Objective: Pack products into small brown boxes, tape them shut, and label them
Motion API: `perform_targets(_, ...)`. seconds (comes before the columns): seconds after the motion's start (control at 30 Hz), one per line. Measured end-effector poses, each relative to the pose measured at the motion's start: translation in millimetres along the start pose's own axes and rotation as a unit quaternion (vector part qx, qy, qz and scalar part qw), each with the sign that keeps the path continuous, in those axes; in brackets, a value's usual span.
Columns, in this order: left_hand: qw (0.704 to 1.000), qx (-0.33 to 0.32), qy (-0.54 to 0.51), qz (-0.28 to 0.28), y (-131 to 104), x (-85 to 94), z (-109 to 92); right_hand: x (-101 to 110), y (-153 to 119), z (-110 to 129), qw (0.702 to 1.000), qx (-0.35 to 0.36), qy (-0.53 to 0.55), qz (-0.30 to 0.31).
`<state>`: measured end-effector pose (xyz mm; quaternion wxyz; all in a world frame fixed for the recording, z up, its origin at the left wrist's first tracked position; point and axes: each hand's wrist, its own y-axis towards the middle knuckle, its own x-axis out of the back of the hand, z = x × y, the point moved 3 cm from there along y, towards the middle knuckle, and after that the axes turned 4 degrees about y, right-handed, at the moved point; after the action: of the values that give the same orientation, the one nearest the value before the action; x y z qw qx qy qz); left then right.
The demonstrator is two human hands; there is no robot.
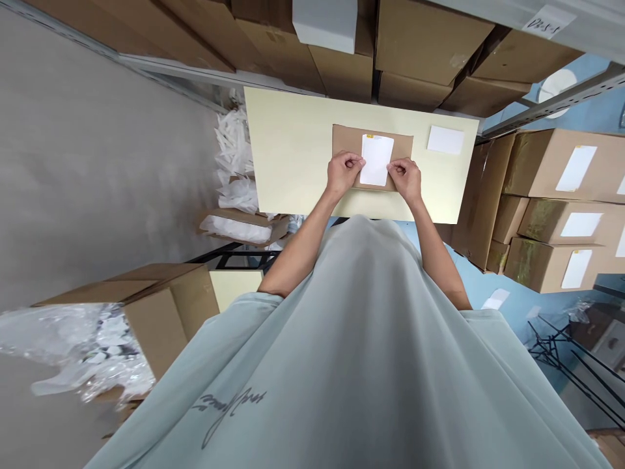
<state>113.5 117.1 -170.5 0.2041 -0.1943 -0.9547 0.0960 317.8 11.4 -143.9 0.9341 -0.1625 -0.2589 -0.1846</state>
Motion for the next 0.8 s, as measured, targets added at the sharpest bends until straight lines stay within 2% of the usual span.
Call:
perform_targets(0.4, 0.998, -0.017, 0.056, 0.013, -9.1, 4.0, -10.0, -3.5, -1.8, 2.3, 0.998, 0.007, -0.055, 0.011)
perform_targets(0.6, 0.984, -0.044, 0.171, 0.034, -12.9, 1.1, -15.6, -5.8, -5.6, 9.1, 0.991, -0.002, -0.13, 0.037)
perform_targets(0.8, 0.98, -0.046, 0.191, 0.011, -8.6, -5.6, -11.0, -12.6, 4.7, 7.5, 0.991, -0.022, -0.135, -0.002)
